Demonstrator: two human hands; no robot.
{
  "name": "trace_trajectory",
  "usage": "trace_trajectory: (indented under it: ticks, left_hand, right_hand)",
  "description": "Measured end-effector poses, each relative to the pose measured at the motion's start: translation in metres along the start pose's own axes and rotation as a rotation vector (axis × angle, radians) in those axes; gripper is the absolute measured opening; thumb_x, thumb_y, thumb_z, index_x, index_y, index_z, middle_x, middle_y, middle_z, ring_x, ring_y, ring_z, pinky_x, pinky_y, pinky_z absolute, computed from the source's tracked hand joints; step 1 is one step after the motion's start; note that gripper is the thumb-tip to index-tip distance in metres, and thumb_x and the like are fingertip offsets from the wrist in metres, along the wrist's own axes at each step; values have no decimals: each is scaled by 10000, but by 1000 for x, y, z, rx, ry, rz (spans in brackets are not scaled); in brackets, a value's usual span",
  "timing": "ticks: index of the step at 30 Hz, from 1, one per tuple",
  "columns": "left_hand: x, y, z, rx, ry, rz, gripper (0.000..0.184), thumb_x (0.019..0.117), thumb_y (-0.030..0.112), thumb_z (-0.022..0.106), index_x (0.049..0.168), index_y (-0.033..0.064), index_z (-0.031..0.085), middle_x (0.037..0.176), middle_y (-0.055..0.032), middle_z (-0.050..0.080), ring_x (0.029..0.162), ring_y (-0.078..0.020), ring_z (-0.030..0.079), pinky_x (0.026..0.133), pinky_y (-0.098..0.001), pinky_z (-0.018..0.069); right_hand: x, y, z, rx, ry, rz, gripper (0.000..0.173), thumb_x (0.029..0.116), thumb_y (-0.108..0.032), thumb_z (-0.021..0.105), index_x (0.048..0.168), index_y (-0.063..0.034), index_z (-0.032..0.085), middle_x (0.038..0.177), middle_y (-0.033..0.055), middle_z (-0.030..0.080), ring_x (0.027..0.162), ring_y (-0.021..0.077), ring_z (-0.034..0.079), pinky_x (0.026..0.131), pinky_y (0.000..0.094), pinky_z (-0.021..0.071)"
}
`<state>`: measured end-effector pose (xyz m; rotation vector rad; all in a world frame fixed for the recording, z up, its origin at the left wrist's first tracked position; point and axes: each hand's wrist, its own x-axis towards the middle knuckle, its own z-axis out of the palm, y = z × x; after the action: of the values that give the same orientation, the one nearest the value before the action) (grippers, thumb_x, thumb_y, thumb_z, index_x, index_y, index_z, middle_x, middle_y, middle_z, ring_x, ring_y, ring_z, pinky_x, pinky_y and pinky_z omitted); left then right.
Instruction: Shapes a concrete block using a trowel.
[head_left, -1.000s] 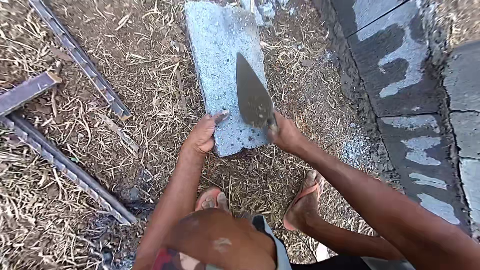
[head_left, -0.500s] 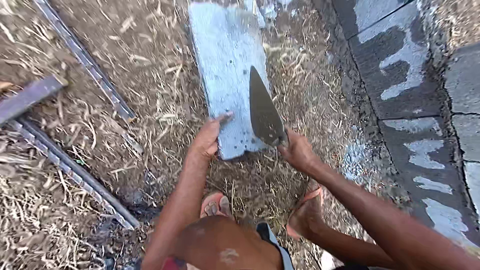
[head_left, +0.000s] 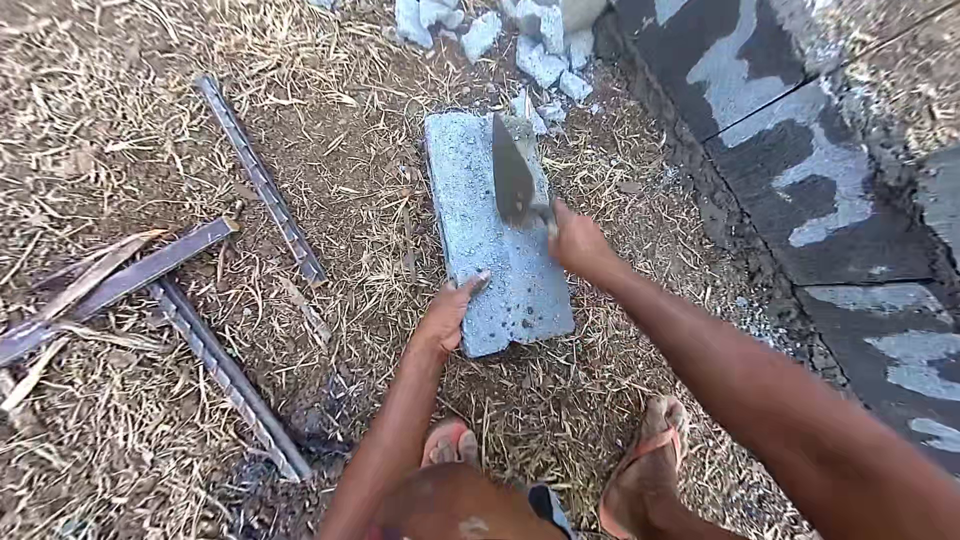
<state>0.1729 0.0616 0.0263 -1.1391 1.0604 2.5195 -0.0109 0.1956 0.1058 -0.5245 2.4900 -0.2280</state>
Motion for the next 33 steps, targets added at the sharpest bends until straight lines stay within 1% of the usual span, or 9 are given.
trace_trajectory:
  ticks: [4,6,8,11,18,21,24,30,33]
  left_hand:
    - [0,1,-1,-11,-9,-13,406,1038,277,606,1362,47,521,1067,-143,725,913,-238,736,802,-403,634]
    - [1,1,-2,-19,-20,-16,392,1036,271,611,1347,47,533,1061,-141,729,904,-236,739,798,-405,636]
    - [1,0,-1,-30,-28,-20,384,1030,270,622,1333,47,546,1053,-137,734,898,-234,741,794,-405,638]
    - [0,0,-1,-31,-19,-25,380,1030,254,623,1332,38,541,1052,-141,729,905,-233,737,801,-399,632]
    - [-3,1,-2,-9,-25,-44,383,1024,293,631,1329,77,548,1045,-106,731,874,-203,737,762,-386,638]
    - [-3,3,-1,-1,-33,-44,385,1019,306,638,1317,78,552,1047,-103,733,876,-205,737,761,-391,639]
    - [-3,2,-1,-5,-48,-38,368,1033,292,614,1335,93,542,1060,-85,728,886,-186,732,768,-377,633]
    - [-8,6,3,14,-1,-39,383,1036,284,606,1346,72,533,1069,-103,728,905,-210,736,785,-412,637]
    - [-10,6,4,29,-7,-24,389,1032,294,612,1346,80,531,1071,-95,730,907,-205,737,786,-408,639]
  right_hand:
    - [65,-32,-30,-24,63,-37,542,926,-91,646,1438,-31,478,1135,304,672,1067,511,661,857,707,516]
    - [44,-21,-19,-6,84,-61,550,932,-88,648,1450,-40,468,1075,303,680,1004,511,676,814,703,530]
    - [-15,6,12,14,110,-90,457,971,-109,614,1402,-43,480,882,272,674,794,485,692,650,673,549]
    - [-71,18,28,-72,-74,26,389,1002,-124,580,1378,-53,510,894,242,694,869,464,702,766,648,542]
    - [6,-2,-5,-75,32,-29,504,976,-118,593,1462,-75,466,962,292,692,903,519,688,760,701,522]
    - [-41,21,20,-9,37,-65,455,990,-135,583,1424,-67,463,812,238,666,725,450,688,618,644,550]
    - [-87,41,35,-38,-69,-11,404,979,-148,611,1359,-38,529,823,219,687,783,434,701,708,629,545]
    - [-39,15,10,-93,-48,-15,509,970,-139,613,1459,-94,480,863,241,689,792,465,693,682,663,532]
    - [-79,29,41,4,3,-59,474,971,-127,601,1415,-37,463,786,220,663,688,425,684,589,625,549]
